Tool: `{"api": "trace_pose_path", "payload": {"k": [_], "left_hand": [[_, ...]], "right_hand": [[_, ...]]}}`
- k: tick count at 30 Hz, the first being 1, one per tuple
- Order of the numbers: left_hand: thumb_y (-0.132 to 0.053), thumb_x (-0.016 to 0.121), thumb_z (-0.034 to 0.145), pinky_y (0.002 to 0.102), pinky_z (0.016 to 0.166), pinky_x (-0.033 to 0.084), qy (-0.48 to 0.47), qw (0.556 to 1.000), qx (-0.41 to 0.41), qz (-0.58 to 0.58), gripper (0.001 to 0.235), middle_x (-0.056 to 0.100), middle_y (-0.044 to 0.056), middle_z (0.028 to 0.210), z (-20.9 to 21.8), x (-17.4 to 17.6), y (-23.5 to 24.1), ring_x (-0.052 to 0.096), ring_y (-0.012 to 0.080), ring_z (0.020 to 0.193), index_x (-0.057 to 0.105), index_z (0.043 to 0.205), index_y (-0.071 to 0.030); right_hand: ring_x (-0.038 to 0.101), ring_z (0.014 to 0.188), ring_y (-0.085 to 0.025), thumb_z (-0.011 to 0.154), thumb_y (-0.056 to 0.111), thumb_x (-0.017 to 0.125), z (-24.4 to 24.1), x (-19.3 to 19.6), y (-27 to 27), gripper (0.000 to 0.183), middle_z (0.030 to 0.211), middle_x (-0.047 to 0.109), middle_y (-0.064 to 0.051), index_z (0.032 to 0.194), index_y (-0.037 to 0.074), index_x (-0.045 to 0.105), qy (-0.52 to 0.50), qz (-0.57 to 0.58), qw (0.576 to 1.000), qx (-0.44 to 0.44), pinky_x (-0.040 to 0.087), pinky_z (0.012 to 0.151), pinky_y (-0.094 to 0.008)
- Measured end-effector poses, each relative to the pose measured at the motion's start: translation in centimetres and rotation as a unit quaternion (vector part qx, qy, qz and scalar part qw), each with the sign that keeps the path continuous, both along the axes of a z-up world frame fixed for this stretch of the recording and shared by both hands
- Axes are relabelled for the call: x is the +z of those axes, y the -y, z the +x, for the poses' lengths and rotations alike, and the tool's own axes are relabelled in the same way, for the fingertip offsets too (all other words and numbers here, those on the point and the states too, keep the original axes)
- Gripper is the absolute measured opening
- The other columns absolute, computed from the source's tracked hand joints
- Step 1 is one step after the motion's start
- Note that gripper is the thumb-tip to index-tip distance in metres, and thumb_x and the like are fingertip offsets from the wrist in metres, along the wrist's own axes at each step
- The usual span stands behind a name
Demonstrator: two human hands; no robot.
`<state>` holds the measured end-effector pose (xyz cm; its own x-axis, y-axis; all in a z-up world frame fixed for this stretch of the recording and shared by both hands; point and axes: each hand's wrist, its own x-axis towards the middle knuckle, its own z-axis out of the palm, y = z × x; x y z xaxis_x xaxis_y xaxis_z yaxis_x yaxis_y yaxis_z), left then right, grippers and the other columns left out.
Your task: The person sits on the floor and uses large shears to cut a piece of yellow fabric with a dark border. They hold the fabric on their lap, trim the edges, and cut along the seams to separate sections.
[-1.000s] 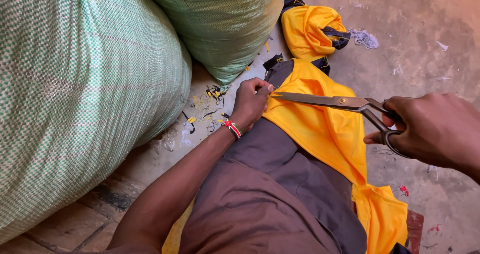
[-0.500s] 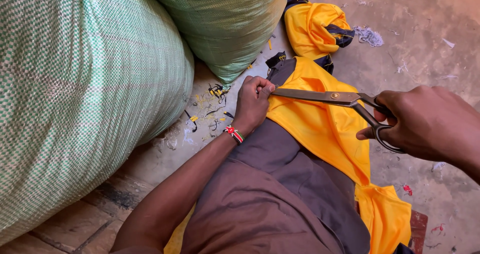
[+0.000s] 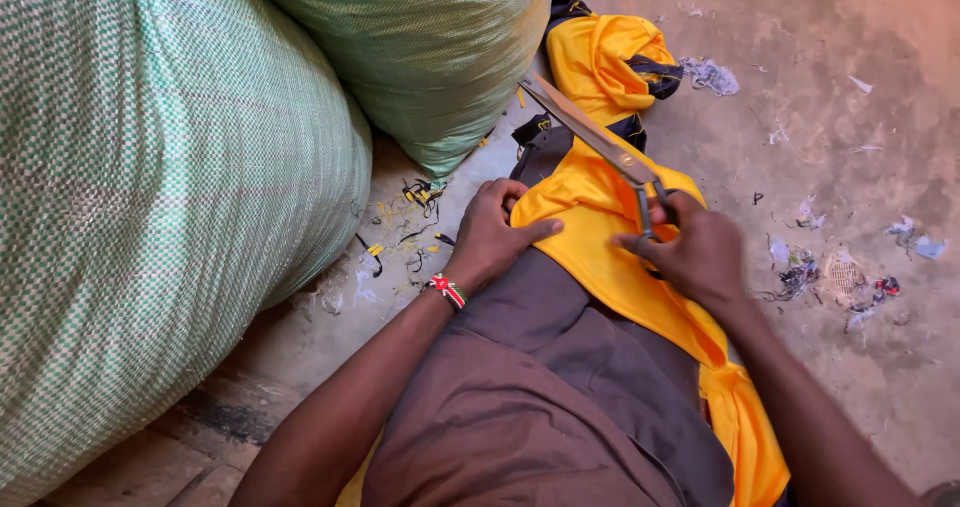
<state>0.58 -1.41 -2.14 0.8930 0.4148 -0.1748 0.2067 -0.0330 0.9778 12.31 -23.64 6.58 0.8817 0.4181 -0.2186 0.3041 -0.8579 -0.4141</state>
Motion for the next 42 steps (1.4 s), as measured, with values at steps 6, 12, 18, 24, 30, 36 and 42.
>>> {"api": "trace_pose_path", "payload": {"k": [6, 12, 18, 24, 30, 36, 42], "left_hand": [[0.000, 0.070, 0.072, 0.035, 0.057, 0.053, 0.176, 0.965, 0.091, 0.170, 0.015, 0.058, 0.011, 0.074, -0.6, 1.3, -1.8, 0.066, 0.0292, 0.069, 0.062, 0.081, -0.008], [0.014, 0.056, 0.072, 0.036, 0.054, 0.035, 0.275, 0.906, 0.038, 0.318, 0.018, 0.046, 0.005, 0.073, -2.6, 2.4, -2.9, 0.037, 0.0212, 0.056, 0.048, 0.076, -0.001], [0.005, 0.063, 0.077, 0.045, 0.064, 0.045, 0.176, 0.893, -0.119, 0.397, 0.029, 0.061, 0.007, 0.094, -4.6, -0.1, -4.8, 0.060, 0.0321, 0.069, 0.056, 0.103, -0.007], [-0.019, 0.075, 0.077, 0.036, 0.086, 0.045, 0.138, 0.915, -0.210, 0.317, 0.029, 0.061, 0.007, 0.099, -3.2, 0.9, -7.3, 0.055, 0.0260, 0.093, 0.065, 0.103, -0.011], [0.001, 0.072, 0.083, 0.024, 0.060, 0.043, 0.176, 0.935, -0.265, 0.160, 0.032, 0.060, 0.004, 0.107, -0.3, 6.3, -2.9, 0.050, 0.0114, 0.067, 0.069, 0.115, 0.000], [0.001, 0.073, 0.083, 0.032, 0.064, 0.045, 0.208, 0.938, -0.226, 0.161, 0.009, 0.065, 0.007, 0.087, -0.5, 4.8, -1.8, 0.058, 0.0202, 0.068, 0.074, 0.090, 0.004], [0.003, 0.065, 0.085, 0.032, 0.062, 0.042, 0.183, 0.961, -0.116, 0.173, 0.006, 0.054, 0.006, 0.084, -1.7, 3.7, -1.0, 0.050, 0.0186, 0.065, 0.070, 0.086, 0.000]], "right_hand": [[0.074, 0.090, -0.035, 0.073, 0.012, 0.080, 1.9, -8.9, 4.4, 0.027, 0.088, 0.075, -0.009, 0.097, 0.016, 0.070, 0.223, 0.089, 0.970, -0.045, 0.057, 0.079, -0.048], [0.053, 0.063, -0.019, 0.088, -0.014, 0.077, -2.1, -1.3, 9.2, 0.020, 0.091, 0.070, -0.015, 0.103, -0.008, 0.064, 0.227, 0.157, 0.961, -0.030, 0.043, 0.054, -0.030], [0.052, 0.067, -0.016, 0.090, -0.016, 0.067, -7.4, -1.9, 11.3, 0.017, 0.096, 0.069, -0.013, 0.100, -0.007, 0.058, 0.111, 0.219, 0.965, -0.097, 0.043, 0.061, -0.027], [0.049, 0.066, -0.013, 0.085, -0.012, 0.067, -9.0, -2.9, 11.9, 0.019, 0.103, 0.075, -0.007, 0.099, -0.002, 0.058, 0.084, 0.170, 0.978, -0.091, 0.039, 0.063, -0.026], [0.039, 0.052, -0.012, 0.082, -0.008, 0.069, -7.9, -2.3, 12.5, 0.025, 0.076, 0.064, -0.004, 0.106, -0.001, 0.070, 0.048, 0.136, 0.987, -0.077, 0.029, 0.051, -0.027], [0.044, 0.050, -0.013, 0.076, -0.011, 0.064, -6.5, -0.2, 11.9, 0.021, 0.098, 0.078, -0.002, 0.095, -0.002, 0.062, -0.006, 0.103, 0.994, -0.035, 0.035, 0.049, -0.027], [0.048, 0.055, -0.017, 0.073, 0.005, 0.080, -5.2, 3.3, 12.0, 0.031, 0.073, 0.065, -0.003, 0.103, 0.009, 0.073, 0.130, -0.083, 0.985, 0.072, 0.036, 0.054, -0.033]]}}
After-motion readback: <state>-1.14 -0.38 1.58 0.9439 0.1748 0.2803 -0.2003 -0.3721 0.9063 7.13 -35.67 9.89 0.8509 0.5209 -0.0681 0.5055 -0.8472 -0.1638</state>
